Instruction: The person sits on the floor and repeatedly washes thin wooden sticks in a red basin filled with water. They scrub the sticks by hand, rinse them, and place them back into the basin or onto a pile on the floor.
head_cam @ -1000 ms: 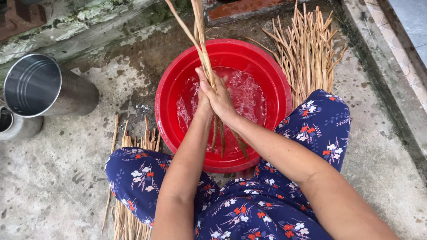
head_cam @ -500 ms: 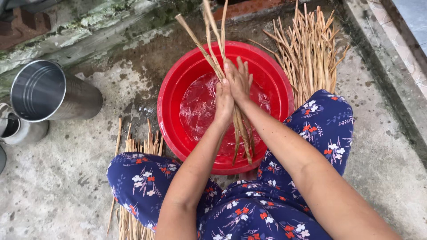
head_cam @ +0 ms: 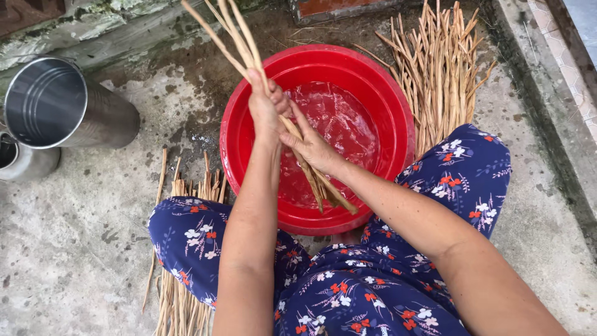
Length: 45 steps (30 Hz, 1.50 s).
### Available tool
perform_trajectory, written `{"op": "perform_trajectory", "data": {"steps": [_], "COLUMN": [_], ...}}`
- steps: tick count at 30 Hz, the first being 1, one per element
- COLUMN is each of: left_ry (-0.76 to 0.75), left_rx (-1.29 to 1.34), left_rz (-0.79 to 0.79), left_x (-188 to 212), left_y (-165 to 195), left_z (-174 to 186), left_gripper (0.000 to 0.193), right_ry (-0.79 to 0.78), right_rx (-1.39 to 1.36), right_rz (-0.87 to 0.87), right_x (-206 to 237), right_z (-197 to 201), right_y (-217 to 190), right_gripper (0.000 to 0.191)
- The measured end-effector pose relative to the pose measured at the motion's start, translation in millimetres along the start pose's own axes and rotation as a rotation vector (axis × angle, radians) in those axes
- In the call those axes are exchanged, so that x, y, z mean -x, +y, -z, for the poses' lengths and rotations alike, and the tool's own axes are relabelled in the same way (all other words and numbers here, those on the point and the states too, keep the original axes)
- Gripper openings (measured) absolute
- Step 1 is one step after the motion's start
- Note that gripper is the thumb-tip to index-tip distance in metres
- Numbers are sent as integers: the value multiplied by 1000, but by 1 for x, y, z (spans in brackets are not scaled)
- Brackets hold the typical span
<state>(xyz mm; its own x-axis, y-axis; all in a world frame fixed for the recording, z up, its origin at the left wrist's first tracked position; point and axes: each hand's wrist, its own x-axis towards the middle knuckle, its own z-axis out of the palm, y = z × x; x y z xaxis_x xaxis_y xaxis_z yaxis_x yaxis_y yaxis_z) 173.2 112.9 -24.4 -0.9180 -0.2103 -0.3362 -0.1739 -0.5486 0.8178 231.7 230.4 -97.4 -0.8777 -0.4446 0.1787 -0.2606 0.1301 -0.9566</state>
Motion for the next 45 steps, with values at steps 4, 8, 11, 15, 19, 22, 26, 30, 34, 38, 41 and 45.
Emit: {"op": "perform_trajectory", "data": {"steps": [4, 8, 11, 15, 19, 22, 26, 30, 34, 38, 41, 45], "left_ry": [27, -115, -293, -418, -480, -291, -152, -191, -329, -607, -589, -537], "left_rx": [-31, -99, -174, -460, -583, -679, -747, -904, -848, -432, -463, -444], "left_rz": [-27, -25, 74, -65, -19, 182, 86, 169, 81, 206, 499, 350], "left_x": [-4, -1, 13, 46, 55, 45, 38, 56, 92, 108, 95, 74], "left_y": [8, -12, -51, -120, -143, -133, -114, -105, -97, -81, -74, -72], "left_z": [8, 7, -2, -12, -4, 6, 11, -1, -26, -33, -25, -10], "left_gripper": [58, 61, 73, 71, 63, 56, 68, 60, 37, 36, 34, 39], "right_ry": [-135, 65, 289, 537, 611, 569, 372, 383, 510, 592, 534, 339], "right_rx": [-365, -268, -350, -442, -583, -788, -830, -685, -823, -927, -916, -962], "right_rz": [-473, -564, -540, -456, -353, -310, -333, -480, -562, -401, -229, -173], "right_x": [5, -5, -18, -31, -39, -41, -36, -33, -39, -46, -45, -37], "right_z": [1, 9, 29, 66, 91, 88, 68, 69, 100, 132, 144, 137], "right_y": [-35, -47, -34, -1, 20, 19, 4, -6, -2, 7, 4, -12], "right_gripper": [48, 26, 36, 52, 36, 27, 42, 33, 29, 29, 33, 38]}}
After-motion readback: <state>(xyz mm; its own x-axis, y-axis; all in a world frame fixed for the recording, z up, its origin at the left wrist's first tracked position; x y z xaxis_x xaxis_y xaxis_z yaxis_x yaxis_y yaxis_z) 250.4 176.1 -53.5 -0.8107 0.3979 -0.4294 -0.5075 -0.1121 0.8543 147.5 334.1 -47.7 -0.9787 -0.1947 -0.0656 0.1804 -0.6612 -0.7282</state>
